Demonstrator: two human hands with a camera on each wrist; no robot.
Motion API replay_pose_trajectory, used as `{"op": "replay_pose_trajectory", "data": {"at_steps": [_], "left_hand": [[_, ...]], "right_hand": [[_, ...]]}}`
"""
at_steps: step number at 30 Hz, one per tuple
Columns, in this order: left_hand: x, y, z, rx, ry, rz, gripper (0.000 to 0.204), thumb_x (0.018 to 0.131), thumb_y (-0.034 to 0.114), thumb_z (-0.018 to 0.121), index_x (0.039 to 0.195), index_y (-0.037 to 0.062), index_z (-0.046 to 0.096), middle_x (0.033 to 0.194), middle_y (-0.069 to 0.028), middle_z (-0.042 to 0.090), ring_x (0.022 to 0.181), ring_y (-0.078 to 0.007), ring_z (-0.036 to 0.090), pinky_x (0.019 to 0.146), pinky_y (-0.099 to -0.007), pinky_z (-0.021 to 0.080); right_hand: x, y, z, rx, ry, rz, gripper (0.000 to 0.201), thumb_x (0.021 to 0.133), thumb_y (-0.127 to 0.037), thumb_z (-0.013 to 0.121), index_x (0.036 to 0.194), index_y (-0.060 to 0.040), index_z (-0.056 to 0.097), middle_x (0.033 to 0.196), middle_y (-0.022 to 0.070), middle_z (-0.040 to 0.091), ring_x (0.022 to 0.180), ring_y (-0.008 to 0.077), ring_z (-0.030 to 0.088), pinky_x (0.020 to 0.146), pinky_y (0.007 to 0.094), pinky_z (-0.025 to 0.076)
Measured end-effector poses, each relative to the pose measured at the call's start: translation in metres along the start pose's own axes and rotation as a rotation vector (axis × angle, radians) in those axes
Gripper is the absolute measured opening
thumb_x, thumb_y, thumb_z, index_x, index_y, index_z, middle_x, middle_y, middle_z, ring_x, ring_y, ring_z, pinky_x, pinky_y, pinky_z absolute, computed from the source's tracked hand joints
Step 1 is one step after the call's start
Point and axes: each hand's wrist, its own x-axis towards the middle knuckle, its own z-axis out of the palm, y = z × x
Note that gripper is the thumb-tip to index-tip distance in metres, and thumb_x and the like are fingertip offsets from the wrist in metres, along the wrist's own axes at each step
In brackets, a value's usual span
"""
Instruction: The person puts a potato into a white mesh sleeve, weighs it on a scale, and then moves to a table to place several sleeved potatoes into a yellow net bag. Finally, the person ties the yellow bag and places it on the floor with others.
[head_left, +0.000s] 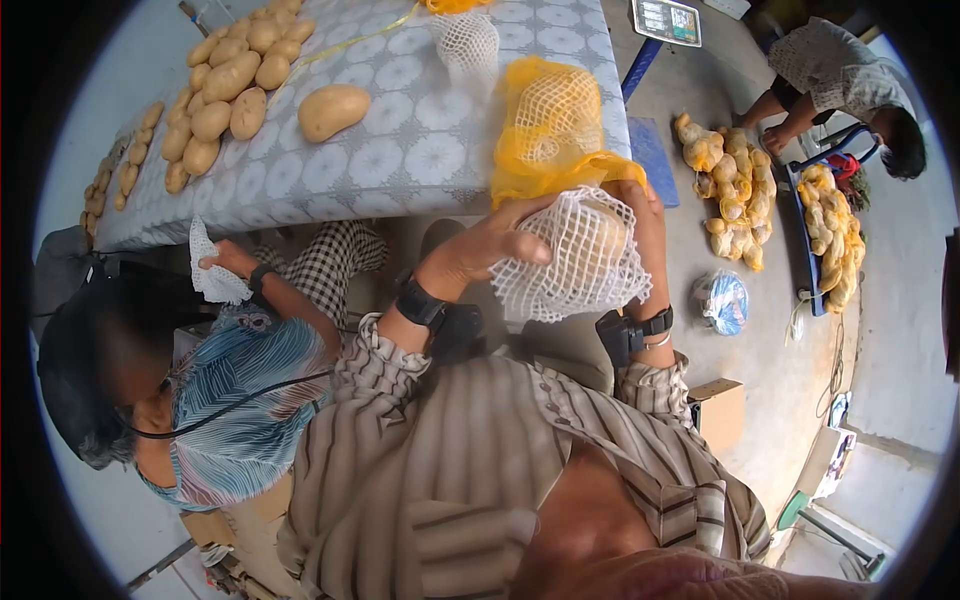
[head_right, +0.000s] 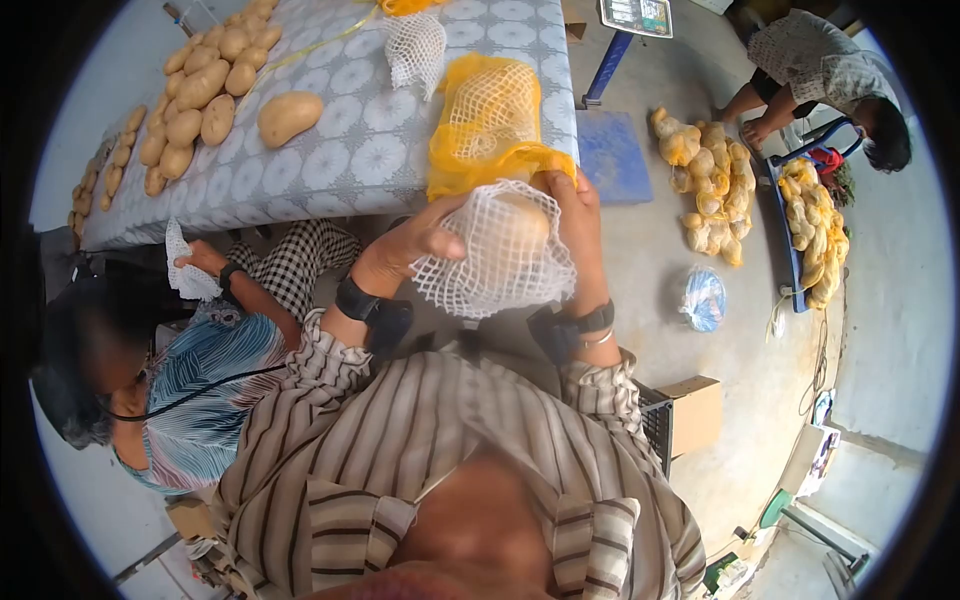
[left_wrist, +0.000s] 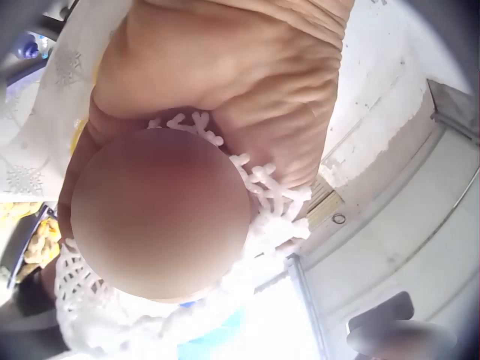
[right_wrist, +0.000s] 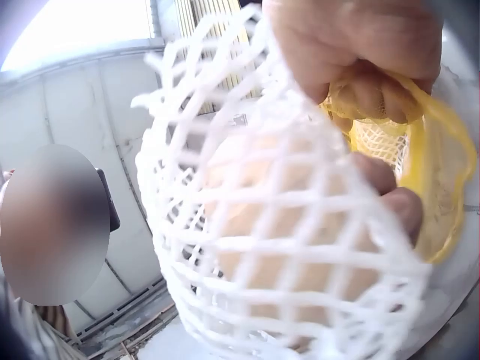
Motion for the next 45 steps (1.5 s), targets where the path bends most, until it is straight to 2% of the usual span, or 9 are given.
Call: {"op": "replay_pose_trajectory", "data": {"at_steps": [7, 8, 14, 16, 19, 24, 26, 36, 45], "left_hand": [[0.026, -0.008, -0.023, -0.288, 0.022, 0.097, 0.073, 0.076, 0.027, 0.067, 0.137, -0.0019, 0.039, 0.128, -0.0135, 0.053, 0.114, -0.0207, 0.055, 0.099, -0.0346, 0.046], [0.028, -0.014, -0.028, -0.355, 0.075, 0.140, 0.070, 0.078, 0.026, 0.066, 0.136, -0.0020, 0.039, 0.126, -0.0135, 0.054, 0.112, -0.0210, 0.056, 0.098, -0.0348, 0.048], [0.041, -0.008, -0.017, -0.376, 0.227, 0.306, 0.062, 0.079, 0.024, 0.068, 0.130, -0.0020, 0.044, 0.120, -0.0133, 0.058, 0.108, -0.0212, 0.059, 0.094, -0.0348, 0.049], [0.044, -0.008, -0.015, 0.295, 0.461, 0.408, 0.067, 0.074, 0.021, 0.071, 0.130, 0.0005, 0.041, 0.120, -0.0121, 0.054, 0.108, -0.0211, 0.057, 0.092, -0.0356, 0.048], [0.052, -0.005, -0.001, 0.915, 0.481, 0.584, 0.069, 0.068, 0.018, 0.076, 0.126, 0.0003, 0.044, 0.117, -0.0174, 0.055, 0.105, -0.0290, 0.057, 0.091, -0.0386, 0.046], [0.050, 0.002, -0.006, 1.143, 0.334, 0.425, 0.050, 0.069, 0.015, 0.073, 0.114, 0.0037, 0.055, 0.109, -0.0172, 0.060, 0.100, -0.0362, 0.058, 0.084, -0.0423, 0.047], [0.057, -0.008, -0.029, 1.590, 0.258, 0.433, 0.038, 0.075, 0.019, 0.070, 0.109, 0.0054, 0.059, 0.109, -0.0124, 0.062, 0.096, -0.0328, 0.061, 0.079, -0.0416, 0.049], [0.086, 0.016, -0.056, 1.676, 0.544, 0.647, 0.053, 0.081, 0.009, 0.059, 0.133, 0.0135, 0.049, 0.126, -0.0189, 0.051, 0.108, -0.0395, 0.053, 0.088, -0.0441, 0.047], [0.049, 0.010, -0.025, 1.732, 0.316, 0.562, 0.053, 0.080, 0.008, 0.060, 0.132, 0.0096, 0.050, 0.138, -0.0168, 0.044, 0.124, -0.0349, 0.046, 0.100, -0.0419, 0.042]], "right_hand": [[-0.002, -0.004, -0.003, -0.105, 0.119, -0.181, 0.023, 0.097, -0.014, 0.048, 0.109, 0.0005, 0.060, 0.099, 0.0065, 0.067, 0.082, 0.0123, 0.066, 0.072, 0.0233, 0.053], [-0.003, 0.000, -0.007, -0.175, 0.129, -0.190, 0.022, 0.096, -0.016, 0.052, 0.111, -0.0022, 0.062, 0.074, -0.0048, 0.055, 0.061, 0.0033, 0.046, 0.054, 0.0196, 0.037], [-0.012, -0.005, 0.019, -0.086, 0.063, -0.134, 0.018, 0.098, -0.021, 0.051, 0.093, -0.0059, 0.059, 0.064, -0.0083, 0.040, 0.052, 0.0021, 0.032, 0.046, 0.0205, 0.025], [-0.012, -0.006, 0.022, -0.064, 0.050, -0.133, 0.019, 0.098, -0.023, 0.052, 0.092, -0.0060, 0.058, 0.063, -0.0083, 0.039, 0.052, 0.0023, 0.032, 0.046, 0.0205, 0.025], [-0.017, -0.012, 0.032, -0.094, 0.081, -0.166, 0.022, 0.099, -0.025, 0.048, 0.095, -0.0057, 0.058, 0.061, -0.0076, 0.036, 0.050, 0.0032, 0.031, 0.045, 0.0214, 0.023], [-0.027, -0.010, 0.026, -0.377, -0.066, -0.199, 0.030, 0.097, -0.029, 0.055, 0.077, -0.0061, 0.058, 0.066, -0.0059, 0.046, 0.055, 0.0041, 0.037, 0.049, 0.0212, 0.030], [-0.027, -0.007, 0.025, -0.364, -0.087, -0.192, 0.030, 0.096, -0.030, 0.055, 0.079, -0.0058, 0.058, 0.066, -0.0055, 0.046, 0.055, 0.0044, 0.037, 0.049, 0.0216, 0.031], [0.010, 0.016, 0.000, -0.084, 0.046, -0.088, 0.031, 0.098, -0.032, 0.051, 0.091, -0.0027, 0.060, 0.072, -0.0029, 0.051, 0.062, 0.0063, 0.045, 0.057, 0.0236, 0.040], [0.015, 0.025, 0.010, -0.186, 0.148, -0.078, 0.037, 0.098, -0.031, 0.051, 0.112, 0.0019, 0.061, 0.097, 0.0037, 0.063, 0.086, 0.0103, 0.058, 0.078, 0.0259, 0.048]]}}
